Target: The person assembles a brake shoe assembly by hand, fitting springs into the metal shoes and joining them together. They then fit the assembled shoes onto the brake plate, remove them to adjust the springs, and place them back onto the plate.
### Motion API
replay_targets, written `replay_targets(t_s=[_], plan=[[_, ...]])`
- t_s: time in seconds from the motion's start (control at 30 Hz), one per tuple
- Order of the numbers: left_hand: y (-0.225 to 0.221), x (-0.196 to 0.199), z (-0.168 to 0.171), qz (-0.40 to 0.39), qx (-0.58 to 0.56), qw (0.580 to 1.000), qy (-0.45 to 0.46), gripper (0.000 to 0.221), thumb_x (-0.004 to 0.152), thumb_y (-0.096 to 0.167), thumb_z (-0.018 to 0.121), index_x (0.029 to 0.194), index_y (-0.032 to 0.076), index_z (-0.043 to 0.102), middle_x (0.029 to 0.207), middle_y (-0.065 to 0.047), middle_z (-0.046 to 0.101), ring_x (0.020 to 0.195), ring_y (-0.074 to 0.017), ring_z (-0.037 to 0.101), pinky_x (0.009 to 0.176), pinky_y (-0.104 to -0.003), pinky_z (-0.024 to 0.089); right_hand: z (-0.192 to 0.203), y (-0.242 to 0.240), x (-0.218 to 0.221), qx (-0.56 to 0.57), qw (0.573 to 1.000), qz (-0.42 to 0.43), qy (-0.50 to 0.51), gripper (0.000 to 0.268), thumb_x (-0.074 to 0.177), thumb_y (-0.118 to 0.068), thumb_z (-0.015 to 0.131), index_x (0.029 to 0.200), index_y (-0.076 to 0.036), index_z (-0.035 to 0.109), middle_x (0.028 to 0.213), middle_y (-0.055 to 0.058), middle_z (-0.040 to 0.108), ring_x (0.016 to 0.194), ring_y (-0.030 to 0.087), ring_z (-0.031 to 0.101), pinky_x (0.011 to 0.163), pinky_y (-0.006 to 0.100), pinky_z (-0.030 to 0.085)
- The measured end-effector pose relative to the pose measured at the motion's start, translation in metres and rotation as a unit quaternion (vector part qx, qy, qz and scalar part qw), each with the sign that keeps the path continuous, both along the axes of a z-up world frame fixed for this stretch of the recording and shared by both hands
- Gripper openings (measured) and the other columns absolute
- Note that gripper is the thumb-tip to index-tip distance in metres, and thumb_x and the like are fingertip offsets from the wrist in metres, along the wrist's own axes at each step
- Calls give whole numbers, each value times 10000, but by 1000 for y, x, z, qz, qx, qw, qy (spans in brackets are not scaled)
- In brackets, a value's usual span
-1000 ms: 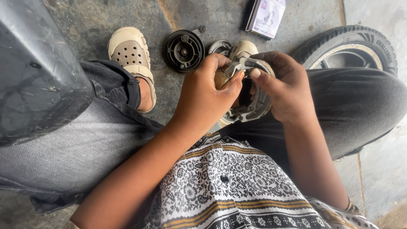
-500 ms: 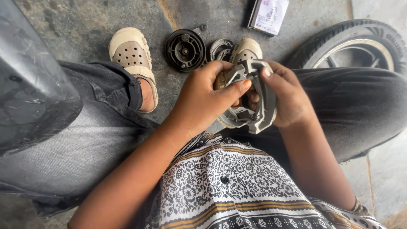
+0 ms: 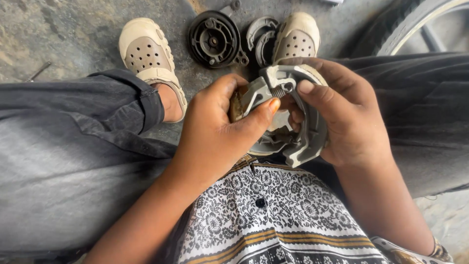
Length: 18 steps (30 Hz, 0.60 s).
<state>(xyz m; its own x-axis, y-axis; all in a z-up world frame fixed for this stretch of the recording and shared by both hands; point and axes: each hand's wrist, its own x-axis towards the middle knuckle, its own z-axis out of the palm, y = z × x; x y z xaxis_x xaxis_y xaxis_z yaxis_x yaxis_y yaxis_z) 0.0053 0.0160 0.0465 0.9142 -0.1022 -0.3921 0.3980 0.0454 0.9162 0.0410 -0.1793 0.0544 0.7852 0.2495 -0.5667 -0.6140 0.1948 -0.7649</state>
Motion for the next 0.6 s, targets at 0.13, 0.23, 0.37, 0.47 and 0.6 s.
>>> replay_targets(t_s=[0.13, 0.23, 0.37, 0.47, 0.6], plan=[[-6, -9, -8, 29, -6, 1000, -4, 213, 977, 196, 734, 971, 10, 630, 788, -30, 676, 681, -41, 581, 571, -212, 466, -12, -10, -3, 86, 991, 13, 104, 380, 1019, -133, 624, 1282, 140, 589, 840, 90, 666, 677, 108, 636, 586, 240, 550], [-8, -11, -14, 69, -81, 992, 60, 210, 973, 197, 718, 989, 17, 611, 810, -18, 699, 714, -42, 652, 639, -205, 549, -9, -9, -4, 83, 991, 10, 107, 375, 1022, -143, 608, 1287, 123, 595, 841, 92, 669, 661, 104, 625, 579, 234, 536], [-6, -7, -9, 39, -55, 994, 91, 222, 967, 204, 721, 990, 11, 616, 797, -21, 688, 698, -34, 608, 608, -196, 511, -11, -12, -6, 58, 992, 15, 111, 377, 1022, -145, 600, 1278, 132, 595, 822, 92, 662, 659, 104, 624, 570, 240, 543], [-3, -4, -7, 26, -42, 993, 111, 232, 959, 214, 716, 987, -1, 633, 776, -25, 691, 670, -38, 606, 577, -199, 502, -6, -14, -3, 54, 992, 10, 112, 397, 1012, -143, 612, 1292, 139, 597, 839, 97, 673, 660, 98, 635, 571, 240, 550], [4, 2, 3, 16, -74, 992, 104, 278, 937, 221, 724, 1073, -13, 661, 844, -26, 719, 730, -35, 655, 634, -191, 547, 0, -18, 6, 38, 997, 53, 50, 466, 964, -94, 667, 1352, 142, 564, 1007, 139, 714, 795, 142, 703, 683, 254, 592]])
